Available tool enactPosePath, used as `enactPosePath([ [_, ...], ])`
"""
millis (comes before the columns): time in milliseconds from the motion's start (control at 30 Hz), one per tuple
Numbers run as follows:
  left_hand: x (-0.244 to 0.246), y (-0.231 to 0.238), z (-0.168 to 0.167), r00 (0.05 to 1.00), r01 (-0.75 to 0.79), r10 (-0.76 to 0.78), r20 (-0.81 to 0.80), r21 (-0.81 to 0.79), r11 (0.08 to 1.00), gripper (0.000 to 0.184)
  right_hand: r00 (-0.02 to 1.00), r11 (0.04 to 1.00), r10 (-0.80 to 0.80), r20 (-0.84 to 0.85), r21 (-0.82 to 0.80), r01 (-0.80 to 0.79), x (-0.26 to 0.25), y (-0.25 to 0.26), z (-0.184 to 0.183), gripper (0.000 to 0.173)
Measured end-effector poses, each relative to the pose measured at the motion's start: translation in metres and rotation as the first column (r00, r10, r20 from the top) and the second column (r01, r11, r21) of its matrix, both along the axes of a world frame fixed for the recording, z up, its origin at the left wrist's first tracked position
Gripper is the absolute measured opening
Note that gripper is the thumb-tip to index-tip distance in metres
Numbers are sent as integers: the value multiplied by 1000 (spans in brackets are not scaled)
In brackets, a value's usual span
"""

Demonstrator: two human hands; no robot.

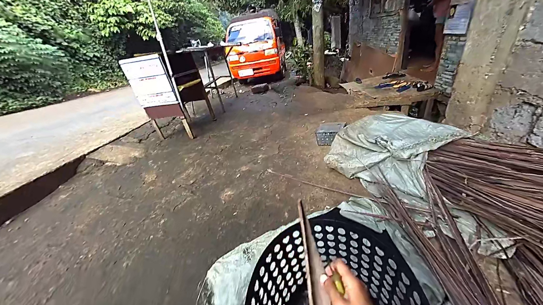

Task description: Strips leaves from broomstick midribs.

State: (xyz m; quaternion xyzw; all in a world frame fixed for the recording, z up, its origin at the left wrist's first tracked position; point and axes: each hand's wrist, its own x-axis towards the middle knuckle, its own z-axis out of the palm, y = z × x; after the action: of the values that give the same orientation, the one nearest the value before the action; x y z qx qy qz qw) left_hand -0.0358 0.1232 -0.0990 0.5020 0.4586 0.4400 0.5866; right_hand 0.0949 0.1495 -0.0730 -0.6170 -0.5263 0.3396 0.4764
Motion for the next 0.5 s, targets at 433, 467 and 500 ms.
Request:
enactPosePath([
  [433,-12,0,2,999,1,-17,-39,-385,923,29,983,988,155,97,-14,-154,3,-11,-46,34],
  [467,-12,0,2,997,-24,-6,-80,-380,925,29,975,978,207,82,15,-209,6,-14,-53,43],
  [500,-13,1,2,994,-46,5,-109,-376,926,28,961,963,266,75,31,-269,11,-17,-59,52],
])
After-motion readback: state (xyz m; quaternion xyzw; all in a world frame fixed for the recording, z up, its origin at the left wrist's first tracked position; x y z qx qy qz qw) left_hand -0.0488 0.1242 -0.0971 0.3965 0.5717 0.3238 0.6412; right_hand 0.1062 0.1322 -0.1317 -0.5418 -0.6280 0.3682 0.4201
